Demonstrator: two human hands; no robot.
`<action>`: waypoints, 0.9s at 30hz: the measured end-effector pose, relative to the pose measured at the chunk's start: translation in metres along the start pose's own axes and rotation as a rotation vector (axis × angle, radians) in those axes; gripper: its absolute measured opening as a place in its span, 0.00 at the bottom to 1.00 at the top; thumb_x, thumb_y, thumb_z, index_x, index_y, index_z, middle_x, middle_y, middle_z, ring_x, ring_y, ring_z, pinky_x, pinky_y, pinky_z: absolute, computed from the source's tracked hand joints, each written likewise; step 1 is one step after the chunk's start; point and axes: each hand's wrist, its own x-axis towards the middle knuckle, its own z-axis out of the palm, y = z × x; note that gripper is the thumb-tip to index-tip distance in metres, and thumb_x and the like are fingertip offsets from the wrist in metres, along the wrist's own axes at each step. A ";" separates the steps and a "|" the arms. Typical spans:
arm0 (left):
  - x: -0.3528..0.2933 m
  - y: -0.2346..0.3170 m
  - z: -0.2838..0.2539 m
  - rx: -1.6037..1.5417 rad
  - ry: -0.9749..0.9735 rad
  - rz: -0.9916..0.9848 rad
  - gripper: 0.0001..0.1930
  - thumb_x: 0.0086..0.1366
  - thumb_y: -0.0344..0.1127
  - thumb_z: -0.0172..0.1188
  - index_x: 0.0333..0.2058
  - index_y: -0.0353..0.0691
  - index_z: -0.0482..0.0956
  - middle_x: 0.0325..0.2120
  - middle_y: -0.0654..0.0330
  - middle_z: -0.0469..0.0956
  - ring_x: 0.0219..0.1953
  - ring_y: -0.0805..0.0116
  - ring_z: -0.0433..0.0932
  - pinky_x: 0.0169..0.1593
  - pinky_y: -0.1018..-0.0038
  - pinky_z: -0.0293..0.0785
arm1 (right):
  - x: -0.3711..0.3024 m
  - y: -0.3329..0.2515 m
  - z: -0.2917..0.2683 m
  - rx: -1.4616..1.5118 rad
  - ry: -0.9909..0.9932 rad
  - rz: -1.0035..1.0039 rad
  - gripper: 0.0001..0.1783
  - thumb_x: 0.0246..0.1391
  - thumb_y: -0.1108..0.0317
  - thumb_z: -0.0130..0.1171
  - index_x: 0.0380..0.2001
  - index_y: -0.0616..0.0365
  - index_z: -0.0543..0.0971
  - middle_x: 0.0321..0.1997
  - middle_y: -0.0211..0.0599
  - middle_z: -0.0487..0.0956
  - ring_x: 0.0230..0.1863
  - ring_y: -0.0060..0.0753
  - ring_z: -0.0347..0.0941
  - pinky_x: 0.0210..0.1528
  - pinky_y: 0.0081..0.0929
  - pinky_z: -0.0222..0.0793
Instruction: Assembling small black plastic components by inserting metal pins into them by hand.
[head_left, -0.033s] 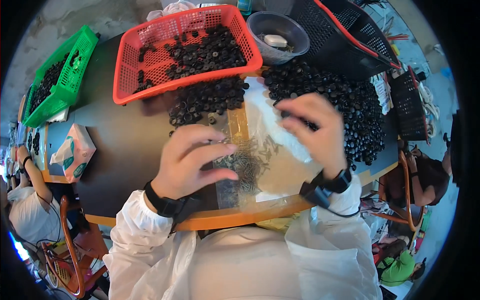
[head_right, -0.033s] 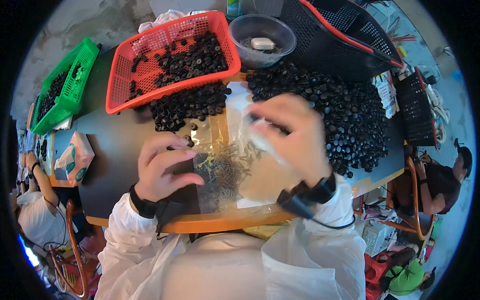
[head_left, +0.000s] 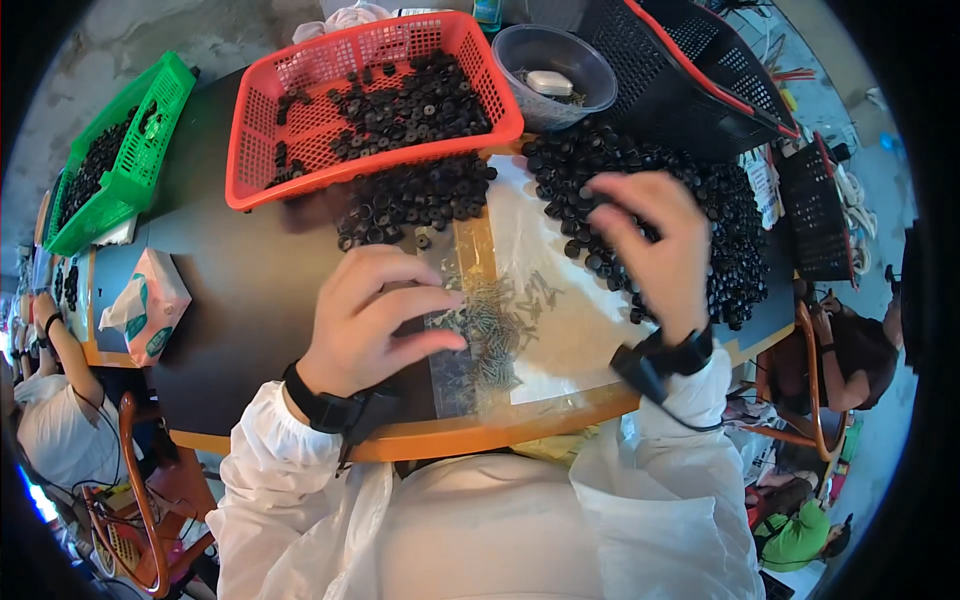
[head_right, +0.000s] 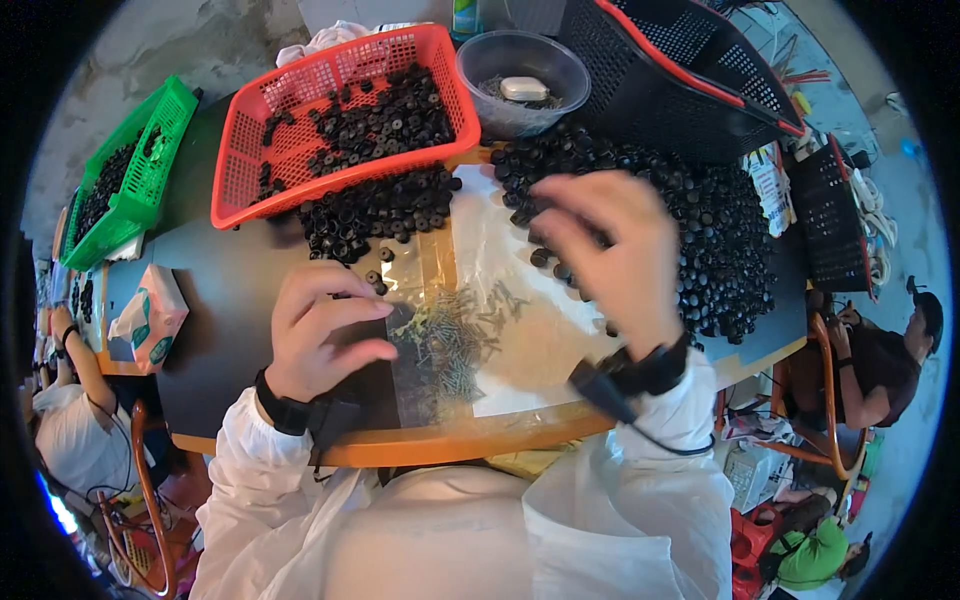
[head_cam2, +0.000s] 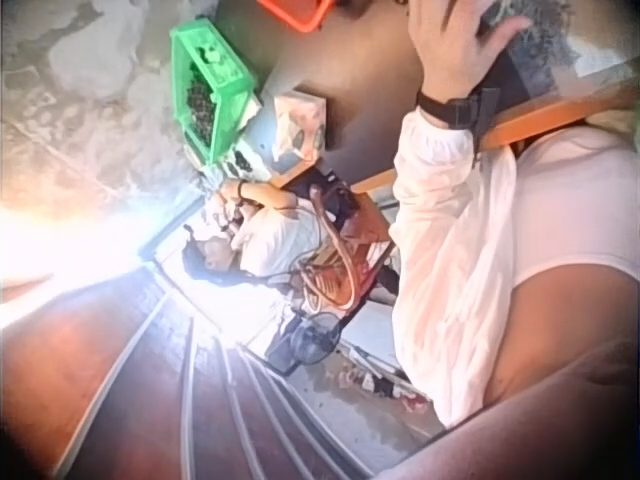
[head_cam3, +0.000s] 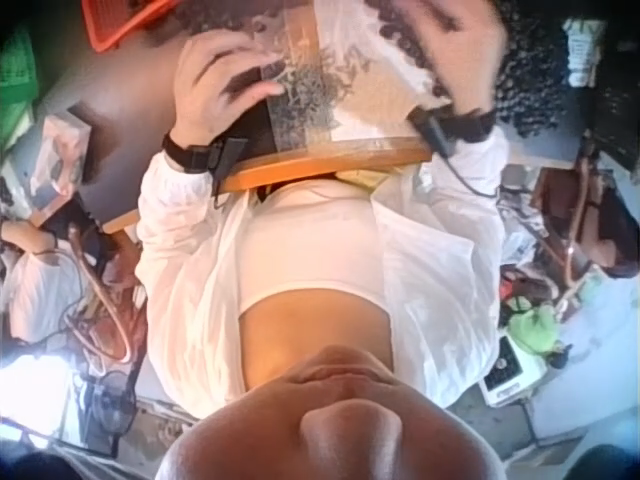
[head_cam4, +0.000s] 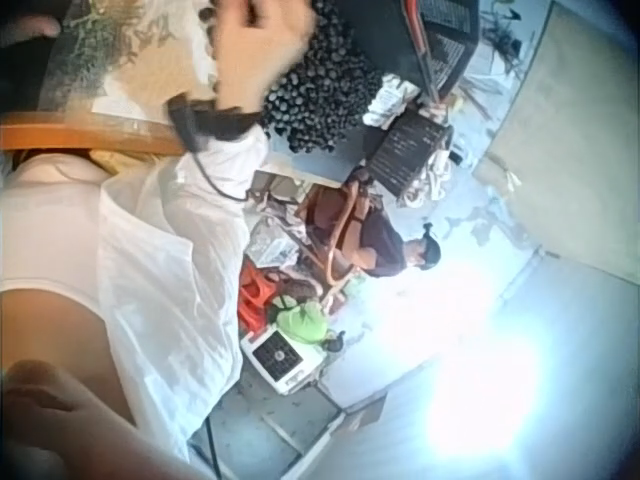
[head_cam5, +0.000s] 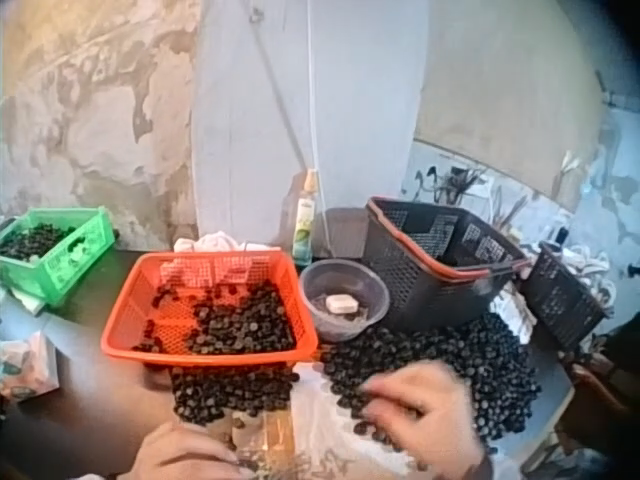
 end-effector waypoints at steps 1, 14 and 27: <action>0.001 -0.003 -0.002 0.024 -0.020 -0.005 0.18 0.42 0.35 0.75 0.35 0.45 0.82 0.33 0.64 0.75 0.36 0.60 0.75 0.40 0.68 0.74 | 0.005 0.017 -0.009 -0.192 0.095 0.005 0.15 0.47 0.68 0.68 0.41 0.50 0.84 0.39 0.33 0.80 0.42 0.35 0.75 0.45 0.31 0.70; -0.010 -0.024 0.004 0.428 0.038 -0.203 0.09 0.52 0.26 0.66 0.33 0.43 0.80 0.30 0.62 0.74 0.35 0.60 0.74 0.40 0.67 0.70 | 0.018 0.014 0.015 -0.179 0.029 -0.250 0.13 0.48 0.66 0.66 0.40 0.50 0.83 0.33 0.31 0.79 0.40 0.38 0.73 0.43 0.33 0.70; -0.012 -0.024 0.014 0.058 -0.215 -0.020 0.10 0.50 0.32 0.69 0.33 0.48 0.83 0.31 0.67 0.73 0.35 0.63 0.72 0.40 0.68 0.68 | 0.049 -0.002 0.103 -0.255 -0.171 -0.450 0.08 0.49 0.67 0.62 0.33 0.55 0.77 0.32 0.35 0.74 0.39 0.41 0.74 0.37 0.36 0.72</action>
